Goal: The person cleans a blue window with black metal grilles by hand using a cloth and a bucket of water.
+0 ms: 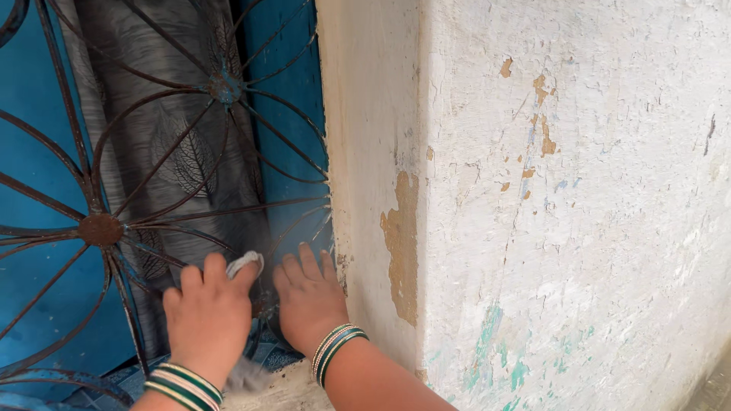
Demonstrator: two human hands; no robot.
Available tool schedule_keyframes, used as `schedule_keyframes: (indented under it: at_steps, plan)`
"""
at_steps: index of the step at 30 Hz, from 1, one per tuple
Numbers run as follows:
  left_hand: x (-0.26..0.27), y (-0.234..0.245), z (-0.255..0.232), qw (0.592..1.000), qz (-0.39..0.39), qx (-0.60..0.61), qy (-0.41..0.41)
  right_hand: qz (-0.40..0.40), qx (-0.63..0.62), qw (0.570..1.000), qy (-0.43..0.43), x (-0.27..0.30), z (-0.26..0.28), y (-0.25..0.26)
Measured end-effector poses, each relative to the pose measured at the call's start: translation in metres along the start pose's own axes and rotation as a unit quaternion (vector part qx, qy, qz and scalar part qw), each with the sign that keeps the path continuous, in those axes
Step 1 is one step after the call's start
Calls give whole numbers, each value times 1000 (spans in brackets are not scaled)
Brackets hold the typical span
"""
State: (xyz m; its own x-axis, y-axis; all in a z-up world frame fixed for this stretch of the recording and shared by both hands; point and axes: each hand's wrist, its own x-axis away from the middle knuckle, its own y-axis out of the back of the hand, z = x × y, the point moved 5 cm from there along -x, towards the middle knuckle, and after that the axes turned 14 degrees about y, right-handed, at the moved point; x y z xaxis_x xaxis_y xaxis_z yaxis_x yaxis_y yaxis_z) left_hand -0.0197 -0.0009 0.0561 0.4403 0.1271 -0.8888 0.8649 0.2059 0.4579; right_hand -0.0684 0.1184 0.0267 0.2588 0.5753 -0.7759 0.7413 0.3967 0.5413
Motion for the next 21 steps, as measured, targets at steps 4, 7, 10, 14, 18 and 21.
schedule_keyframes:
  at_steps: [4,7,10,14,18,21]
  plan:
    - [-29,21,41,998,-33,-39,48,54,20,998,-3,-5,5,-4]
    - [-20,18,39,996,-55,-45,48,65,13,998,-15,-5,6,-6]
    - [18,-1,-3,1000,-10,-21,-5,61,21,998,-3,-4,7,-7]
    - [29,-2,-13,999,-15,25,-15,28,-15,1000,-2,6,0,0]
    - [3,0,-16,993,37,112,30,11,-12,1000,11,11,11,8]
    - [-29,-9,-43,972,122,187,70,13,-10,1000,13,11,15,12]
